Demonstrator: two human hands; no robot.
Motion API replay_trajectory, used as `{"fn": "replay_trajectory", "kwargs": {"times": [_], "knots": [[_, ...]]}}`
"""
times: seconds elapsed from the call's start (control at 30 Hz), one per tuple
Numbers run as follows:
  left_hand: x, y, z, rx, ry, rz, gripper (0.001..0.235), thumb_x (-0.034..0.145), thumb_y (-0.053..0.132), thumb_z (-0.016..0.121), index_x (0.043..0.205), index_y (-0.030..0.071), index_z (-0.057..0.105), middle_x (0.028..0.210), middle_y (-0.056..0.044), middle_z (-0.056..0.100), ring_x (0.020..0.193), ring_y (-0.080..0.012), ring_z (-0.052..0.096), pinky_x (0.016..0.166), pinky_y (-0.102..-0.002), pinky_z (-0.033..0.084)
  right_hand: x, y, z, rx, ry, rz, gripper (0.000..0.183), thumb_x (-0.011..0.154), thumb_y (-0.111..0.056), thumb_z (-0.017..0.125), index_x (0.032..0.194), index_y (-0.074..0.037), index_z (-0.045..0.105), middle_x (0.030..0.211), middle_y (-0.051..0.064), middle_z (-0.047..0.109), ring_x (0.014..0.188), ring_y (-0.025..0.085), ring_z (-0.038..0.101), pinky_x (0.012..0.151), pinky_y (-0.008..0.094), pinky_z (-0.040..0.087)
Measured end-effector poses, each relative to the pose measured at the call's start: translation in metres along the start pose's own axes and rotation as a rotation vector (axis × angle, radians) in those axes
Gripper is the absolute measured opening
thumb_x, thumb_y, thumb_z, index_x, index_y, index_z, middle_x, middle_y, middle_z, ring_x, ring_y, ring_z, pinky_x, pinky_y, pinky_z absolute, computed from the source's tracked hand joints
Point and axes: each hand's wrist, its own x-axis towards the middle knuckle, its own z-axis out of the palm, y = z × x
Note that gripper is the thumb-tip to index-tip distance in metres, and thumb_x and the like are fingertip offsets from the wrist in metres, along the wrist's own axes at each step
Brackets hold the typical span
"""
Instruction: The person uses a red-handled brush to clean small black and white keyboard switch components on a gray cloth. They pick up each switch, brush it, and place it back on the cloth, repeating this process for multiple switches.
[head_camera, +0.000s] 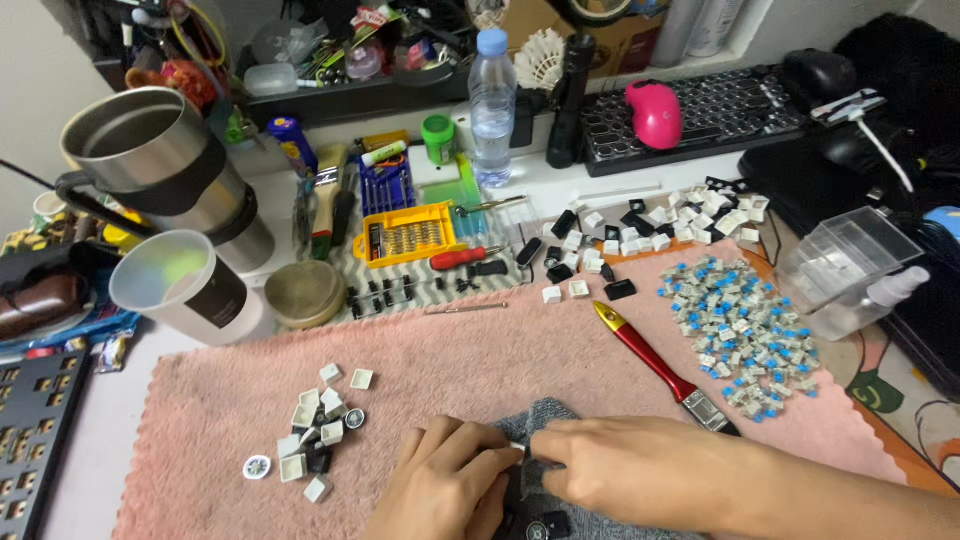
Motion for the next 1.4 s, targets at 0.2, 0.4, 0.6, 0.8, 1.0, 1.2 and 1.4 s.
{"fn": "replay_trajectory", "kwargs": {"times": [0.2, 0.4, 0.6, 0.8, 1.0, 1.2, 1.4], "knots": [[0.001, -0.005, 0.018, 0.095, 0.022, -0.017, 0.029, 0.103, 0.033, 0.075, 0.13, 0.026, 0.082, 0.125, 0.006, 0.077, 0.106, -0.03, 0.063, 0.073, -0.05, 0.046, 0.023, 0.056, 0.031, -0.296, 0.378, -0.727, 0.018, 0.112, -0.013, 0.07, 0.097, -0.005, 0.064, 0.11, 0.012, 0.064, 0.108, 0.034, 0.067, 0.071, 0.054, 0.059], [0.007, 0.0, 0.015, 0.111, -0.086, -0.074, 0.041, 0.098, 0.032, 0.075, 0.138, 0.025, 0.078, 0.126, 0.0, 0.072, 0.102, -0.0354, 0.062, 0.078, -0.054, 0.048, 0.025, 0.057, 0.042, -0.168, 0.518, -0.879, 0.018, 0.121, -0.007, 0.06, 0.106, 0.001, 0.063, 0.11, 0.016, 0.058, 0.103, 0.037, 0.059, 0.085, 0.049, 0.052], [0.013, 0.003, 0.012, 0.101, -0.082, -0.098, 0.025, 0.101, 0.035, 0.075, 0.123, 0.023, 0.079, 0.117, -0.001, 0.071, 0.102, -0.0357, 0.061, 0.081, -0.053, 0.046, 0.028, 0.045, 0.07, 0.181, 0.797, -0.811, 0.004, 0.112, -0.001, 0.068, 0.109, 0.0, 0.07, 0.108, 0.015, 0.066, 0.1, 0.033, 0.068, 0.093, 0.042, 0.057], [0.011, 0.001, 0.014, 0.173, -0.114, -0.128, 0.024, 0.097, 0.035, 0.079, 0.12, 0.027, 0.079, 0.116, 0.001, 0.07, 0.105, -0.036, 0.062, 0.082, -0.054, 0.047, 0.058, 0.041, 0.108, 0.286, 1.025, -0.563, 0.025, 0.097, 0.0, 0.064, 0.119, -0.009, 0.071, 0.107, 0.01, 0.071, 0.098, 0.03, 0.072, 0.091, 0.043, 0.057], [0.005, -0.006, 0.024, 0.22, -0.061, -0.107, 0.022, 0.098, 0.043, 0.079, 0.116, 0.031, 0.08, 0.115, 0.004, 0.073, 0.104, -0.0336, 0.062, 0.081, -0.054, 0.046, 0.054, 0.032, 0.107, 0.25, 1.108, -0.57, 0.015, 0.103, 0.003, 0.061, 0.111, -0.007, 0.069, 0.103, 0.01, 0.07, 0.094, 0.029, 0.071, 0.089, 0.042, 0.058], [0.005, -0.007, 0.019, 0.234, -0.069, -0.096, 0.028, 0.095, 0.04, 0.087, 0.12, 0.029, 0.081, 0.117, 0.005, 0.074, 0.105, -0.0323, 0.064, 0.085, -0.051, 0.046, 0.041, 0.04, 0.1, 0.317, 1.129, -0.589, 0.022, 0.107, -0.002, 0.069, 0.121, -0.008, 0.084, 0.106, 0.008, 0.083, 0.094, 0.021, 0.082, 0.087, 0.033, 0.064], [0.015, 0.01, 0.005, 0.2, -0.076, -0.114, 0.017, 0.099, 0.039, 0.085, 0.112, 0.03, 0.079, 0.109, 0.006, 0.075, 0.104, -0.0297, 0.065, 0.087, -0.049, 0.046, 0.018, 0.036, 0.084, 0.418, 1.187, -0.456, 0.021, 0.107, -0.016, 0.075, 0.123, -0.013, 0.089, 0.113, 0.004, 0.092, 0.099, 0.018, 0.089, 0.091, 0.032, 0.065]]}}
